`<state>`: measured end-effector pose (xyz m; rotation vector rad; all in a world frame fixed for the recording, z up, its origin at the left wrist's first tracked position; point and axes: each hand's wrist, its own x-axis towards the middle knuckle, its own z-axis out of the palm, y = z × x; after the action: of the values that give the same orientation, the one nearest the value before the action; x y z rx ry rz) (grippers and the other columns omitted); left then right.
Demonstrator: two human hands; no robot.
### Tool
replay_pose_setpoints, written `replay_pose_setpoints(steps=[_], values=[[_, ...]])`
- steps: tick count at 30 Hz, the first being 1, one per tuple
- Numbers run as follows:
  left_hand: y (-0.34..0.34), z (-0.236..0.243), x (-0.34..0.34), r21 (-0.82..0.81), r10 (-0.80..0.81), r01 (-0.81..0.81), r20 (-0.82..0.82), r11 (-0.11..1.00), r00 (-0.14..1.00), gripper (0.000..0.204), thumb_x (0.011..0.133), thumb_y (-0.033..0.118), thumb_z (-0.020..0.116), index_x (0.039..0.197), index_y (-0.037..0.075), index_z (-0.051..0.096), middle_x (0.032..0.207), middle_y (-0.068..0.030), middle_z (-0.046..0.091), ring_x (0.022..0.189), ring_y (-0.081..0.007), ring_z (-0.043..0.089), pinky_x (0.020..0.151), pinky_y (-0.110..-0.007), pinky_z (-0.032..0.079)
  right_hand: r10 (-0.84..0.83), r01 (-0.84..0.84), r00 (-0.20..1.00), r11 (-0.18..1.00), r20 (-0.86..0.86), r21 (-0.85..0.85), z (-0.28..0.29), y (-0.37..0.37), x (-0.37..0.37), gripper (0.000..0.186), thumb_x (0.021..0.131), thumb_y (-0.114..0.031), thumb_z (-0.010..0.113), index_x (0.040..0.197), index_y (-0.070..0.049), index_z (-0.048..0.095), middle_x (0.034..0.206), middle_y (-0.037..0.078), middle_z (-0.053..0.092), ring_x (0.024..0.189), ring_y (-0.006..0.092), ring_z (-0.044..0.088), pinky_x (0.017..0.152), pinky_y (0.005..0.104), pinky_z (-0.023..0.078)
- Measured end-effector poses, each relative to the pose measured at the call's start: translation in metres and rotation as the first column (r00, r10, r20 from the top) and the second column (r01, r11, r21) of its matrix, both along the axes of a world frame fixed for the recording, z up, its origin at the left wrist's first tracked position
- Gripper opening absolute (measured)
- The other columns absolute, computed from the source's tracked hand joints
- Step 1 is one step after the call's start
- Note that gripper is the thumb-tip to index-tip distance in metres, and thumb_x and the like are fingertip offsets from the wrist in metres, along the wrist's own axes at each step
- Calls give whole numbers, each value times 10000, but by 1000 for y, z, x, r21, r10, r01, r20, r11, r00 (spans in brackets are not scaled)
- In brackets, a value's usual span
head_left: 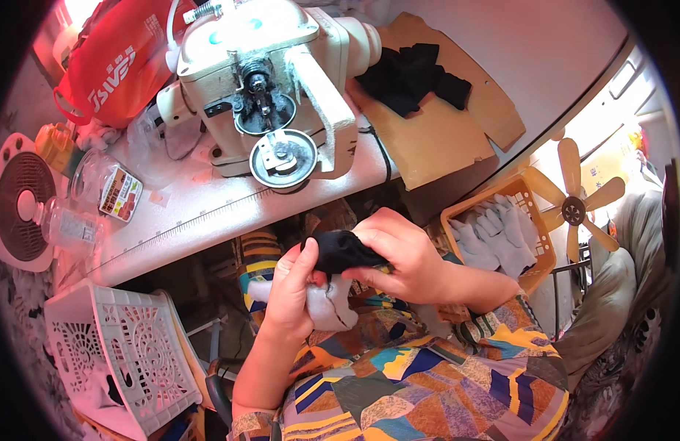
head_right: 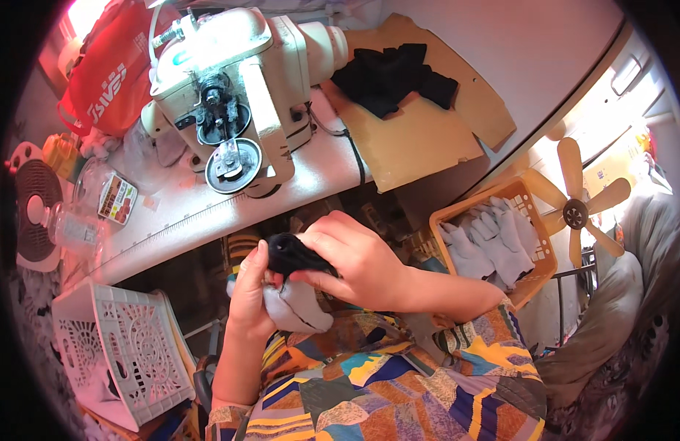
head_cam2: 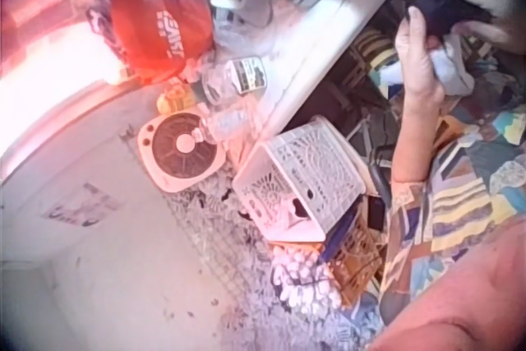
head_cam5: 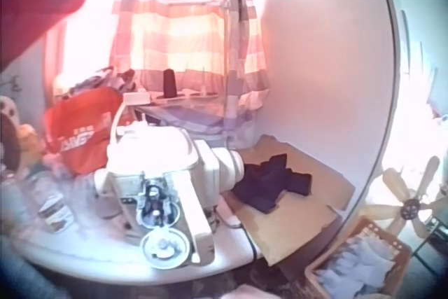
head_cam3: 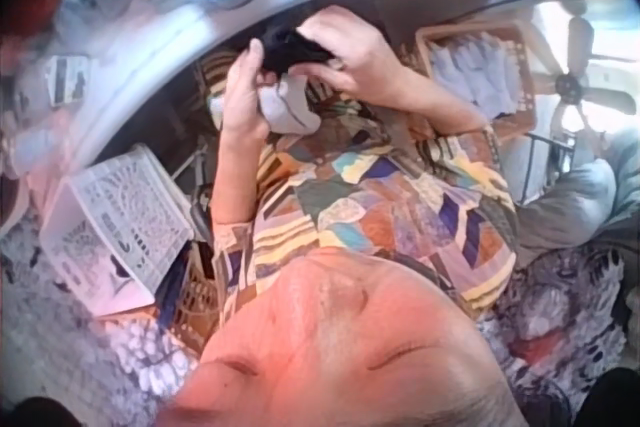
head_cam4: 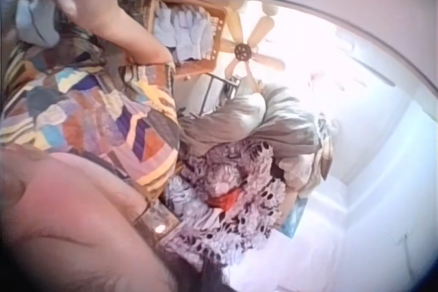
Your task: The recorder is using an industrial sewing machine to sew or finish white and black socks.
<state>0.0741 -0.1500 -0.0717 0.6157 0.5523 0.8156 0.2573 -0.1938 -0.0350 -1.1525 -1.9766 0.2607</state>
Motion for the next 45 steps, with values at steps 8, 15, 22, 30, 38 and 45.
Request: replay_pose_setpoints(steps=[8,15,22,30,38,45], values=[[-7,10,0,-34,10,-13,-85,999,996,248,1026,275,441,848,130,534,652,47,466,615,-41,439,547,-203,376,-62,59,998,939,-3,338,8,-7,-2,490,668,-155,820,1108,-84,616,997,39,618,857,210,540,762,326,426],[-9,-14,-10,-168,4,13,102,986,995,429,1009,379,442,1252,41,545,1140,-87,650,800,-113,612,713,-256,492,-47,41,998,983,28,177,8,-12,4,459,638,-92,809,1064,-82,638,881,28,625,806,225,527,732,320,427],[-7,-28,-27,-178,-22,134,519,975,854,522,1002,450,388,1270,29,540,1261,-157,591,1180,-278,551,1029,-429,408,12,-40,985,986,170,162,4,-10,8,252,651,-89,717,897,-84,663,900,13,607,851,227,515,705,333,440],[-12,-12,-23,218,-5,-42,210,975,978,399,872,385,619,889,-13,634,700,-63,629,596,-126,557,582,-269,420,35,-55,984,992,177,114,8,-20,6,334,632,-206,740,905,-48,630,1017,58,595,1012,288,509,774,390,450],[-21,-8,-7,676,-16,151,-201,721,979,479,834,317,693,1106,-71,628,1098,-140,660,960,-216,634,847,-337,478,99,-150,936,980,-339,-128,9,-21,9,308,784,-275,772,894,-24,631,952,96,606,1300,397,359,917,497,374],[-19,2,-11,256,-133,134,-20,957,991,743,876,525,564,1259,-109,510,1120,-163,638,831,-127,609,723,-239,468,162,-165,963,986,-214,2,13,-19,18,219,817,-230,724,762,-66,590,848,38,602,1308,398,379,898,499,283]])
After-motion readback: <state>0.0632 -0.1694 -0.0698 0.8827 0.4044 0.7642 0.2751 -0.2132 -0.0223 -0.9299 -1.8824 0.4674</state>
